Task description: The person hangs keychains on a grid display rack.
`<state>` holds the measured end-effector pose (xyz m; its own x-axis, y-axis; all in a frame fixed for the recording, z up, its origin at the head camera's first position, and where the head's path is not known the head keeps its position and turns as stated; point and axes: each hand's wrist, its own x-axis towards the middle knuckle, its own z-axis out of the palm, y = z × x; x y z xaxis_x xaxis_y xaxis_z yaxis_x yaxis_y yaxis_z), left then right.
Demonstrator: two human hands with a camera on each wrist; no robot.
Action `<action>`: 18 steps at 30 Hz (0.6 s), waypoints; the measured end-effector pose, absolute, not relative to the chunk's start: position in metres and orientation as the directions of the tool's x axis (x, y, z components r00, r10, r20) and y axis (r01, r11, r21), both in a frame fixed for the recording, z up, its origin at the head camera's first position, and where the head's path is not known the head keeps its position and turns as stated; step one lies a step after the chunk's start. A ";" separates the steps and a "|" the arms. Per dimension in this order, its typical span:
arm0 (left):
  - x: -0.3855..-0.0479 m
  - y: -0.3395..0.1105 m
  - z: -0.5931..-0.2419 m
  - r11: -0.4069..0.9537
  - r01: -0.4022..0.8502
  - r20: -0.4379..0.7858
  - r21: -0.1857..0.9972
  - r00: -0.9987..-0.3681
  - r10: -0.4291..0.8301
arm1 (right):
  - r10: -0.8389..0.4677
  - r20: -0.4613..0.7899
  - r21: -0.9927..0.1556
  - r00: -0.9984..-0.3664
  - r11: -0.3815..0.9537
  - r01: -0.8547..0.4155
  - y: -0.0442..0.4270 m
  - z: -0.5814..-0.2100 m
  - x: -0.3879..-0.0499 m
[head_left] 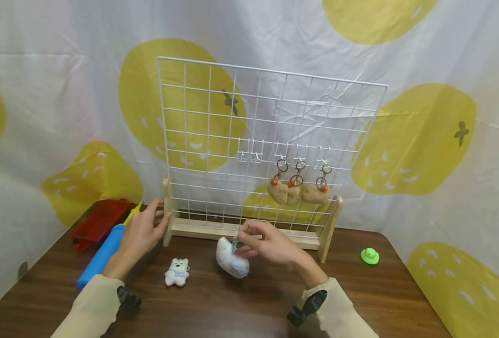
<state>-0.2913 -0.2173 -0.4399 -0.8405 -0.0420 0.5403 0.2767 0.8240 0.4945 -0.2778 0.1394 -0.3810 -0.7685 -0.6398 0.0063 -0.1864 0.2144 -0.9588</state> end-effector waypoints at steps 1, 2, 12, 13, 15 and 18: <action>-0.291 -0.217 -0.440 0.825 0.276 0.540 0.493 -0.840 -0.042 | -0.636 0.007 -0.958 -0.772 0.218 -0.188 0.140 -0.378 -0.277; -0.291 -0.217 -0.440 0.827 0.275 0.540 0.491 -0.840 -0.042 | -0.631 0.010 -0.954 -0.775 0.226 -0.196 0.139 -0.375 -0.276; -0.291 -0.217 -0.439 0.824 0.266 0.536 0.500 -0.843 -0.053 | -0.543 0.185 -0.865 -0.819 0.305 -0.398 0.136 -0.345 -0.264; -0.291 -0.217 -0.439 0.826 0.264 0.536 0.499 -0.843 -0.055 | -0.538 0.195 -0.863 -0.820 0.303 -0.404 0.135 -0.343 -0.264; -0.291 -0.217 -0.440 0.827 0.259 0.535 0.498 -0.843 -0.057 | -0.529 0.203 -0.866 -0.824 0.296 -0.404 0.135 -0.339 -0.263; -0.291 -0.216 -0.440 0.829 0.252 0.529 0.499 -0.846 -0.061 | -0.513 0.216 -0.872 -0.831 0.282 -0.400 0.135 -0.334 -0.262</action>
<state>-0.2911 -0.2162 -0.4399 -0.8461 -0.0614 0.5295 0.2522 0.8290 0.4992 -0.2615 0.1355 -0.3340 -0.8309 -0.5130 0.2155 -0.4002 0.2818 -0.8720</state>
